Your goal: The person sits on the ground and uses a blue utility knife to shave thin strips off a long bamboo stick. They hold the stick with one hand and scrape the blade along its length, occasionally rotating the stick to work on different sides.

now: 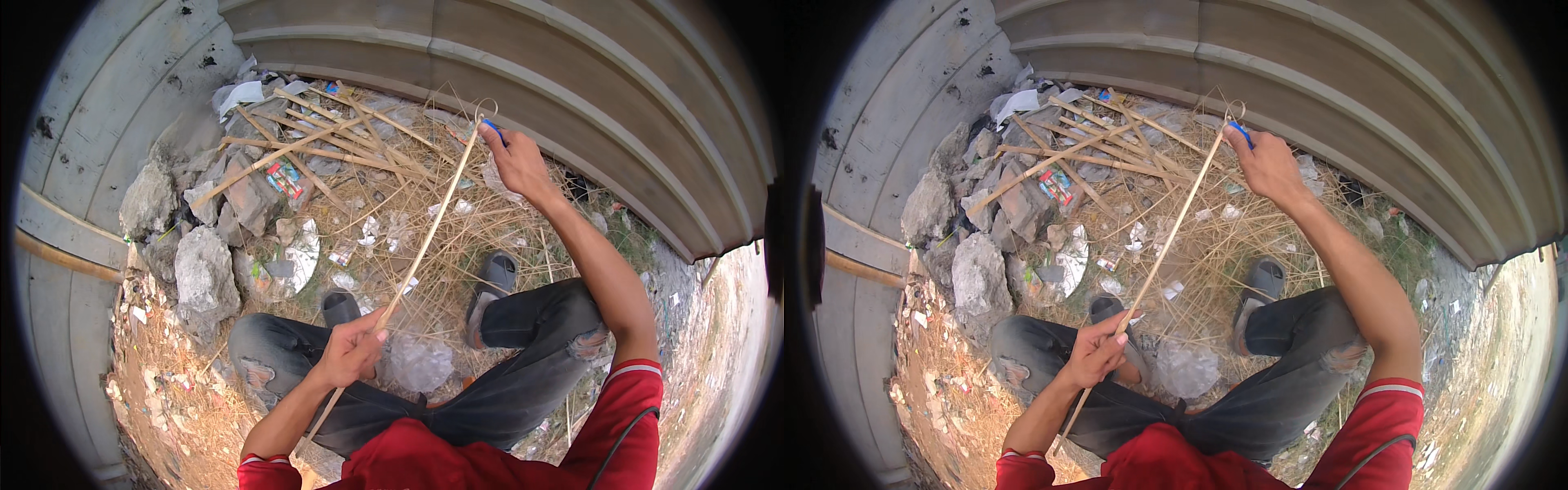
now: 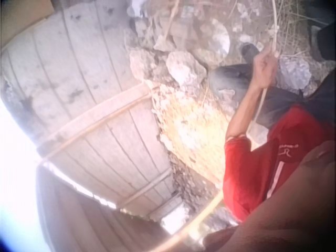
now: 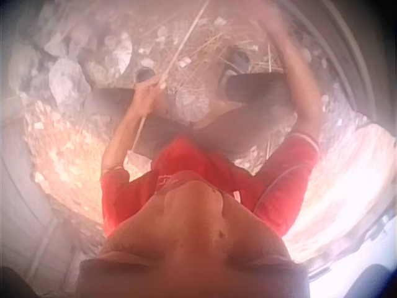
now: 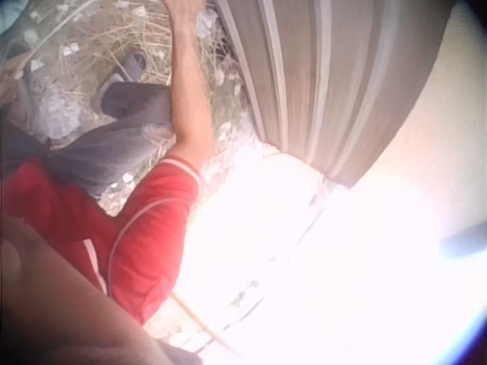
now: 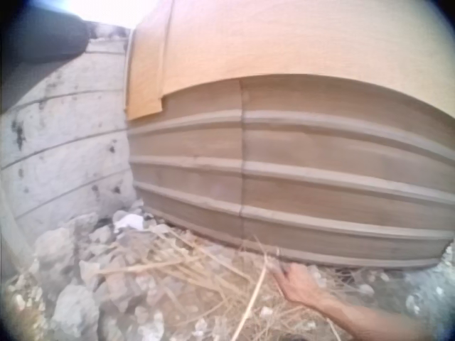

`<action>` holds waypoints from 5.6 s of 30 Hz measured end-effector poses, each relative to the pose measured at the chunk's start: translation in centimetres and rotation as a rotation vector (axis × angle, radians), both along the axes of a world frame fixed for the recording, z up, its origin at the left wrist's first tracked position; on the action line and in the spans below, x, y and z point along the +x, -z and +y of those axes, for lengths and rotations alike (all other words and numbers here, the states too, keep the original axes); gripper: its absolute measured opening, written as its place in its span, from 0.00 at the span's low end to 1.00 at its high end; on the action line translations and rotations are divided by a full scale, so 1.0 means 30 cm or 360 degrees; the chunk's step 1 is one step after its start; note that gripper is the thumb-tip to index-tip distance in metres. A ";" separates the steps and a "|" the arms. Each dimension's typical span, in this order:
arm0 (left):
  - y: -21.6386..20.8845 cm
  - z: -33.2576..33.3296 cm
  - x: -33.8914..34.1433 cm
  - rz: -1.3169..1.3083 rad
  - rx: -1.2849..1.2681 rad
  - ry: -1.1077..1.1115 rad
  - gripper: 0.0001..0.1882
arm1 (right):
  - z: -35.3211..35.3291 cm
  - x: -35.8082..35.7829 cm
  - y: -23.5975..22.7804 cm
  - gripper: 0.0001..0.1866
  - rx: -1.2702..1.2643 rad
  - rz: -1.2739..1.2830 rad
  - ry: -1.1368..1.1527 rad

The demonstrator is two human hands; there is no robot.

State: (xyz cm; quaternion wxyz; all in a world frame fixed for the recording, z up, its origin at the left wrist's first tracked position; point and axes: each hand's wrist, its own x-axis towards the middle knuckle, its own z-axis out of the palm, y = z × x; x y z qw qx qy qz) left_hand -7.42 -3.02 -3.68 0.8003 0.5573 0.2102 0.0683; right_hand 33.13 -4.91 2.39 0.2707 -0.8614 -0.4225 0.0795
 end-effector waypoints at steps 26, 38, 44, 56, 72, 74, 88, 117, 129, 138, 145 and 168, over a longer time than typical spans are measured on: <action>0.019 -0.002 0.097 -0.0083 0.0253 -0.0071 0.28 | -0.082 -0.275 0.075 0.16 0.0062 0.1206 -0.0800; -0.008 0.009 0.128 0.0001 0.0185 -0.0198 0.26 | -0.099 -0.329 0.043 0.26 -0.0006 0.0733 -0.1201; -0.009 0.020 0.145 -0.0031 0.0066 -0.0309 0.25 | -0.121 -0.445 0.004 0.22 -0.0303 0.0456 -0.1546; 0.009 0.044 0.173 -0.0096 0.0140 -0.0555 0.27 | -0.098 -0.503 0.045 0.22 -0.0327 0.0044 -0.1329; 0.023 0.006 0.115 -0.0201 0.0014 -0.0566 0.27 | -0.104 -0.526 0.029 0.23 -0.0268 0.0020 -0.1274; 0.022 0.011 0.112 -0.0184 0.0025 -0.0559 0.27 | -0.092 -0.529 0.019 0.24 -0.0333 -0.0015 -0.1263; 0.029 -0.028 0.070 -0.0078 -0.0020 -0.0207 0.28 | 0.075 -0.100 0.096 0.32 -0.0049 -0.0069 -0.0306; -0.019 -0.015 0.117 -0.0247 0.0086 -0.0314 0.30 | -0.055 -0.400 0.007 0.20 -0.0123 0.0612 -0.1203; 0.023 0.005 0.113 -0.0255 -0.0039 -0.0470 0.29 | -0.068 -0.440 -0.004 0.26 -0.0290 -0.0074 -0.1107; 0.006 -0.012 0.114 -0.0218 0.0106 -0.0386 0.29 | 0.008 -0.274 0.012 0.27 -0.0053 -0.0220 -0.0694; 0.003 -0.021 0.099 -0.0232 0.0045 -0.0362 0.29 | 0.027 -0.241 0.011 0.31 0.0002 -0.0286 -0.0632; 0.034 -0.031 0.027 -0.0351 0.0059 -0.0285 0.28 | -0.100 -0.379 -0.110 0.26 0.0021 -0.0069 -0.0886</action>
